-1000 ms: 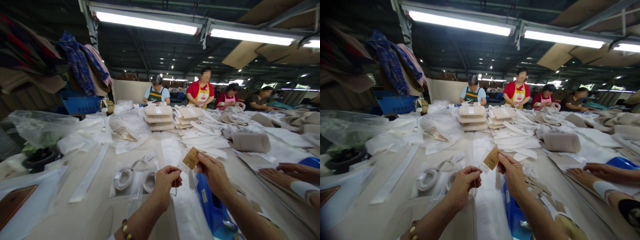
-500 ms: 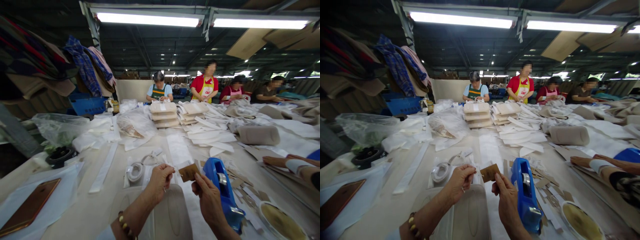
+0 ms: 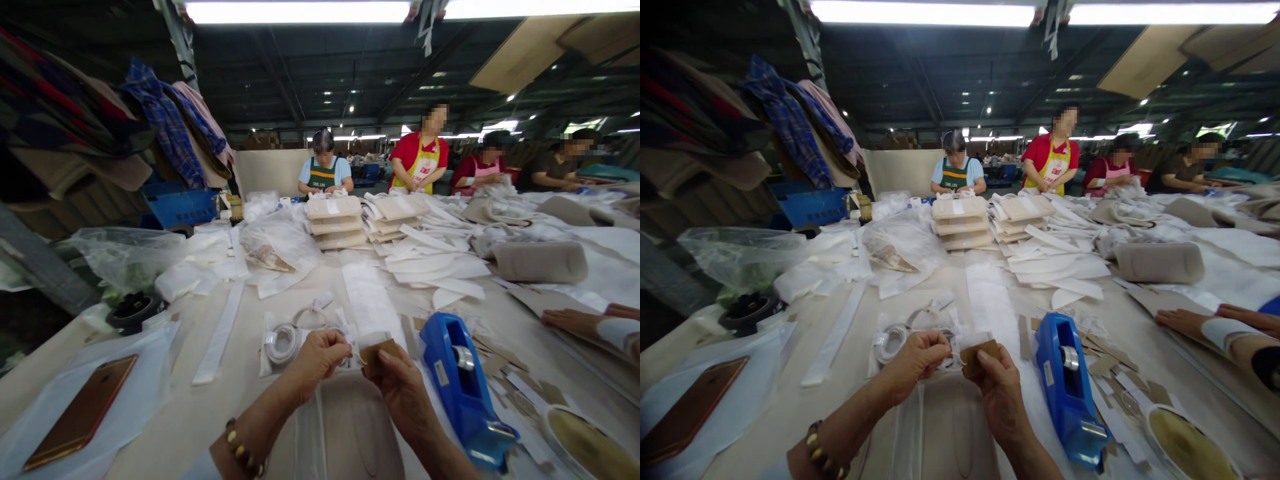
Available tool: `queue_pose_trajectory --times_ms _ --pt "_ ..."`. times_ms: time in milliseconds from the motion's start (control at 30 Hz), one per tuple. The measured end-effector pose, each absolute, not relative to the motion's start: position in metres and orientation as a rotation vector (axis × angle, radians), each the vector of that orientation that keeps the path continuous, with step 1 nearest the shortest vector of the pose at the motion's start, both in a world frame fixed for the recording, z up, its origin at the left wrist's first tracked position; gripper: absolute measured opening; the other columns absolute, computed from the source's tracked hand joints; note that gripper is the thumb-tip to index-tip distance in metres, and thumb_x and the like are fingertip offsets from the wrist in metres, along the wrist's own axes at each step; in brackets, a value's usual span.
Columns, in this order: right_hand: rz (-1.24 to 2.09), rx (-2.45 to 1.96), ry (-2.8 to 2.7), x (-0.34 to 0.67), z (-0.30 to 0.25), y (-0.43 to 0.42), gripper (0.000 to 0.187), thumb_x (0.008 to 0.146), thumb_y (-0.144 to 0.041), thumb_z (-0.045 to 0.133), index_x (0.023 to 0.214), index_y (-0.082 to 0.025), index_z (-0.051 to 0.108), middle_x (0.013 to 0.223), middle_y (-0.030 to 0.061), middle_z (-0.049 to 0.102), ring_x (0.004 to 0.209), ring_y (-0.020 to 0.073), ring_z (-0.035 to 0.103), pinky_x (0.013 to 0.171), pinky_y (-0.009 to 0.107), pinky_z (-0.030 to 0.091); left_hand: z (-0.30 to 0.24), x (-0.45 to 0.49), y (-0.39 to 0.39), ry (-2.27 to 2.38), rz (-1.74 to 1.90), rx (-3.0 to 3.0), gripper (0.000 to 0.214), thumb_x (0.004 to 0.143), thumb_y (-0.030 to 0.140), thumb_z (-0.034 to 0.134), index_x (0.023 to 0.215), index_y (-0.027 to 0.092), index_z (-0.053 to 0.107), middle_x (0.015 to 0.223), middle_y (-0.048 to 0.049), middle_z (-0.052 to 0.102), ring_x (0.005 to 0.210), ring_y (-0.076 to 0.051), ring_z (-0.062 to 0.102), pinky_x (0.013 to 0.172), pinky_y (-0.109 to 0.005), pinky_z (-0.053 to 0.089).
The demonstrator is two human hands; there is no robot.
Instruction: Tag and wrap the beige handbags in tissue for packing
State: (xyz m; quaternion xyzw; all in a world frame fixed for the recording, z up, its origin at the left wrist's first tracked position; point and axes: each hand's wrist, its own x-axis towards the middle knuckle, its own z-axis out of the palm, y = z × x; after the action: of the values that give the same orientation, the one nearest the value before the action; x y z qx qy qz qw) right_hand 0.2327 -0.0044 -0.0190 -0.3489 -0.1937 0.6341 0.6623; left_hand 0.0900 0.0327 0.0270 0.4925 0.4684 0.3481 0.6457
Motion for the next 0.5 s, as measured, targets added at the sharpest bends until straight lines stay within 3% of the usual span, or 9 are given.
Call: queue_pose_trajectory --times_ms 500 --pt "1.449 -0.818 -0.247 0.2341 -0.0277 0.0006 0.026 0.047 -0.024 0.085 0.063 -0.02 0.065 0.065 -0.0049 0.066 0.062 0.0109 0.06 0.057 0.021 0.047 0.0202 0.0863 0.0406 1.093 0.685 1.185 0.021 0.056 0.035 0.062 0.057 0.017 0.051 0.042 0.0079 0.039 0.039 -0.005 0.026 0.042 -0.021 0.013"
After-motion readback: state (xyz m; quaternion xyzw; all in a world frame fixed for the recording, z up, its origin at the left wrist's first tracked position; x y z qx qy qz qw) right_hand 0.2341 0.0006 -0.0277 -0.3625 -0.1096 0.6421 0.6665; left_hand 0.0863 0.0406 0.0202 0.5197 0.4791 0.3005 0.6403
